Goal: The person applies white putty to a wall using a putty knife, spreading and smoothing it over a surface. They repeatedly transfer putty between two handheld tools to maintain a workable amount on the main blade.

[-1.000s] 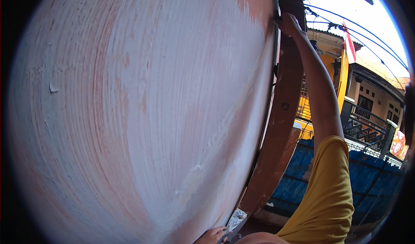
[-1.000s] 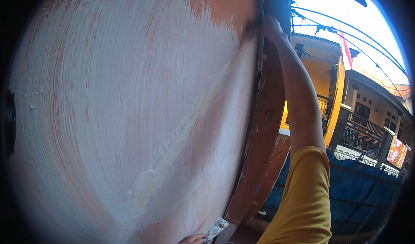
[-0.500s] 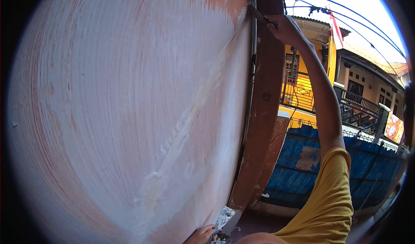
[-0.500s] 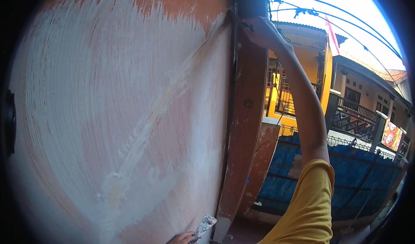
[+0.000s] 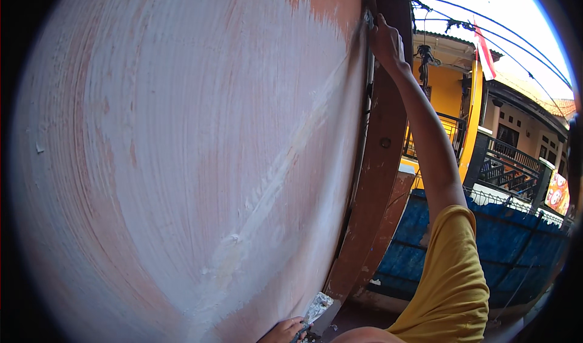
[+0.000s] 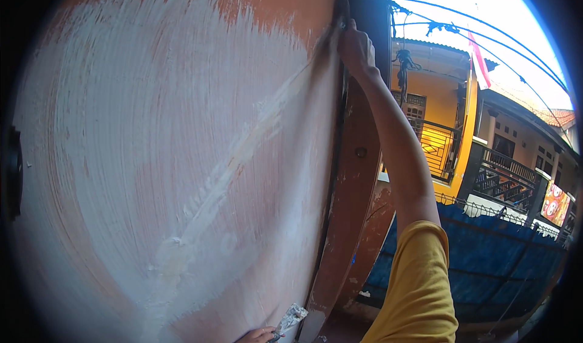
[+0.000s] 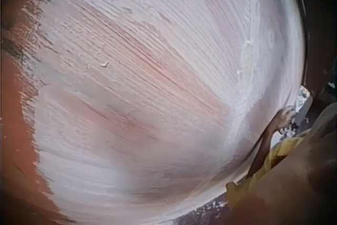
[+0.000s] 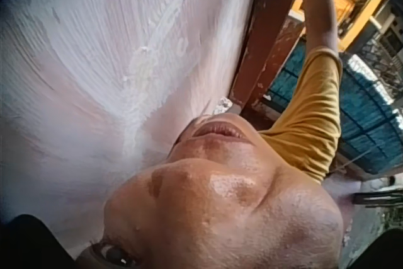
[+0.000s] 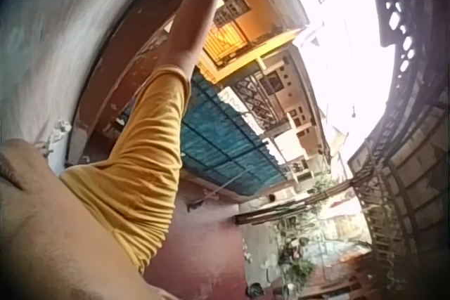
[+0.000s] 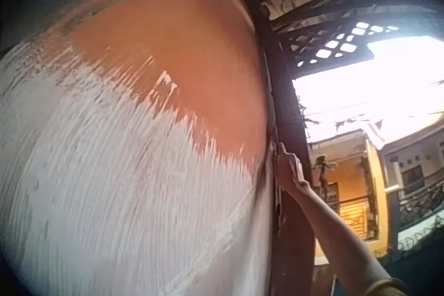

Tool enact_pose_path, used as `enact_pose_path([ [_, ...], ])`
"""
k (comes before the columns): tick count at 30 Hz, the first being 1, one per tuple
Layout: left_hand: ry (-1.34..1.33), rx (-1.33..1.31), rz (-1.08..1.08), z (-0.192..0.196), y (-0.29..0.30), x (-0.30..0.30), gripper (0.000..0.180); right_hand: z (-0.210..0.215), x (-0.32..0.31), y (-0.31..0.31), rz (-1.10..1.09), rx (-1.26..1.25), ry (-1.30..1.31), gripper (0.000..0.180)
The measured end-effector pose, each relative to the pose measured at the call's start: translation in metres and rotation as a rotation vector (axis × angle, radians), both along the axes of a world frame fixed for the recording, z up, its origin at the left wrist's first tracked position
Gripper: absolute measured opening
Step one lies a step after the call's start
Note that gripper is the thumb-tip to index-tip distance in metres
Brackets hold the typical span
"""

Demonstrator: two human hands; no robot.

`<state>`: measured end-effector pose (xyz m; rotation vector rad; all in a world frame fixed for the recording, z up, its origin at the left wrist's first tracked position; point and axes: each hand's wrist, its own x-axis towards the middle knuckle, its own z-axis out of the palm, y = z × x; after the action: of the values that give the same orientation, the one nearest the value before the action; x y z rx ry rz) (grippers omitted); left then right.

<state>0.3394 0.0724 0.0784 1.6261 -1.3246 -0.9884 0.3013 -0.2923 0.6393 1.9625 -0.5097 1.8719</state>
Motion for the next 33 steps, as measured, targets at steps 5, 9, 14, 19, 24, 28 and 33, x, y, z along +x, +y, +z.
enact_pose_path([
  [5,0.026,-0.021,0.069,-0.012,-0.004,0.000,0.041,-0.004,0.012,-0.004,-0.088,0.075,-0.017,0.052],
  [9,0.040,-0.020,0.077,-0.011,-0.005,0.000,0.040,0.001,0.016,-0.015,-0.108,0.108,-0.008,0.048],
  [14,0.037,-0.038,0.088,-0.009,-0.007,-0.001,0.038,0.009,0.024,-0.031,-0.070,0.050,-0.083,0.056],
  [19,0.001,-0.070,0.109,-0.034,-0.013,0.003,0.036,0.014,0.029,-0.037,-0.058,0.038,-0.105,0.051],
  [24,-0.462,-0.498,0.082,-0.064,-0.028,0.006,0.037,0.028,0.007,-0.040,0.017,0.125,0.088,0.033],
  [28,-0.026,-0.125,0.154,-0.048,-0.019,0.002,0.037,0.020,0.002,-0.042,0.036,-0.003,0.078,0.030],
  [33,0.145,0.091,0.055,-0.014,-0.014,0.006,0.036,0.011,0.015,-0.034,-0.104,0.096,0.025,0.027],
])
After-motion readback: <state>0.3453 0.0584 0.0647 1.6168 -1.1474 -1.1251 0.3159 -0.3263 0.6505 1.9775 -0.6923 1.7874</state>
